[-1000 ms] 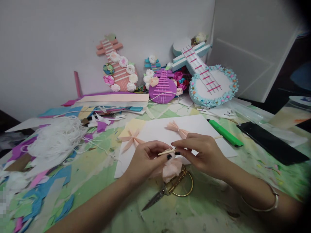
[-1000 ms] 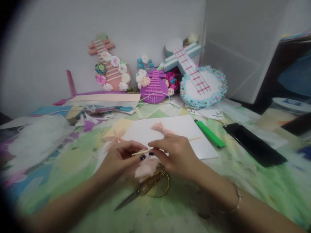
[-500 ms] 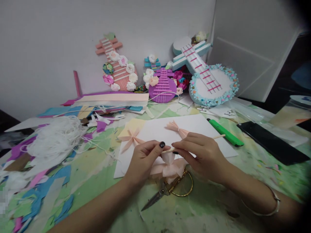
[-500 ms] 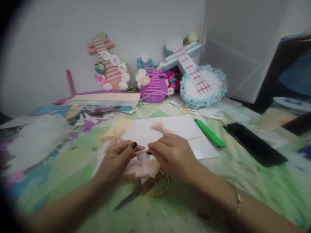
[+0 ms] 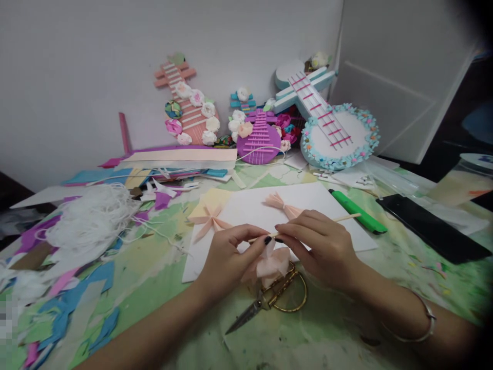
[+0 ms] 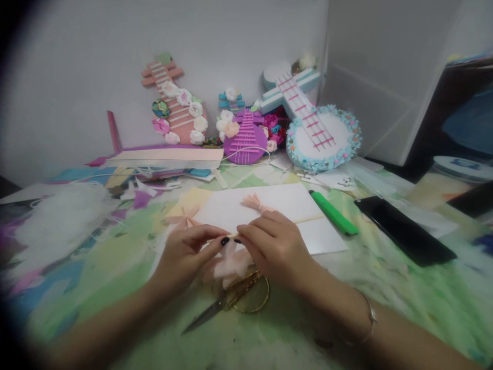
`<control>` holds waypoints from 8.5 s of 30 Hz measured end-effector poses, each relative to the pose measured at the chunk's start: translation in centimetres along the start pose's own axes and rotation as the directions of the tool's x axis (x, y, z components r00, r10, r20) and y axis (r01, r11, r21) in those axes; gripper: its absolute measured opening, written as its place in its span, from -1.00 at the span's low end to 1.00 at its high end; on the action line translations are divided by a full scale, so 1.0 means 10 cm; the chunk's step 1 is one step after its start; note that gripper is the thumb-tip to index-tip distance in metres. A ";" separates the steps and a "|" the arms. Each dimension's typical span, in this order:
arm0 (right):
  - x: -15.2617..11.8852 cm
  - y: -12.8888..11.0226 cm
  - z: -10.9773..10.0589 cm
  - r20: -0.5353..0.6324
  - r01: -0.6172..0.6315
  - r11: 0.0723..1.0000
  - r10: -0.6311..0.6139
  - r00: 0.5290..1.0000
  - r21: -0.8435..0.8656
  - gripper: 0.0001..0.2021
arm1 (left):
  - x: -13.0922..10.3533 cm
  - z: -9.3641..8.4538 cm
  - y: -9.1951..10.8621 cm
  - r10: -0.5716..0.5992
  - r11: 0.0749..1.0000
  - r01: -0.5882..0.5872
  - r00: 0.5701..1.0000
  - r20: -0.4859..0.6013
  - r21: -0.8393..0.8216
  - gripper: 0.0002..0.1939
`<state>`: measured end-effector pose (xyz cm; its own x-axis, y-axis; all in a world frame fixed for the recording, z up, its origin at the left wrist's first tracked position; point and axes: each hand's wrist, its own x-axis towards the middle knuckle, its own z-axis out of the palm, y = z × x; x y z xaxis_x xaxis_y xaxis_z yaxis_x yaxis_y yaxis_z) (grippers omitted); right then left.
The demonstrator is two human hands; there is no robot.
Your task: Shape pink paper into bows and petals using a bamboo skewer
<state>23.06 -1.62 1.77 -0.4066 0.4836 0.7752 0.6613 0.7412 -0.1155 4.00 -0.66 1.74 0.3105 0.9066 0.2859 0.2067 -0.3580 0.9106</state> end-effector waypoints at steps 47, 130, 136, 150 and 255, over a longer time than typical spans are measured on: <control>0.06 -0.15 -0.09 0.137 -0.185 0.981 0.191 0.972 -0.055 -0.80 | -0.03 0.02 0.05 0.411 0.873 -0.402 0.911 0.028 0.277 -0.80; 0.07 -0.13 -0.11 0.116 -0.147 0.989 0.145 0.983 0.011 -0.88 | -0.10 0.03 -0.04 0.671 0.485 -0.589 0.724 0.156 0.647 -0.70; 0.05 -0.12 -0.10 0.096 -0.152 0.988 0.153 0.984 -0.021 -0.88 | -0.11 0.02 0.01 0.602 0.534 -0.527 0.786 0.140 0.661 -0.77; 0.06 -0.13 -0.09 0.058 -0.122 0.992 0.123 0.991 -0.013 -0.87 | -0.11 0.05 0.07 0.488 0.680 -0.498 0.855 0.175 0.539 -0.85; 0.03 -0.04 -0.03 0.090 -0.033 0.991 0.045 0.995 -0.129 -0.85 | -0.02 -0.04 0.13 -0.088 0.978 0.055 0.984 0.156 0.204 -0.86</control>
<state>22.89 -1.95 2.22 -0.4313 0.5565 0.7101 0.7503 0.6583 -0.0602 3.87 -1.19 2.96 0.4317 0.8886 0.1552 0.4080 -0.3458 0.8450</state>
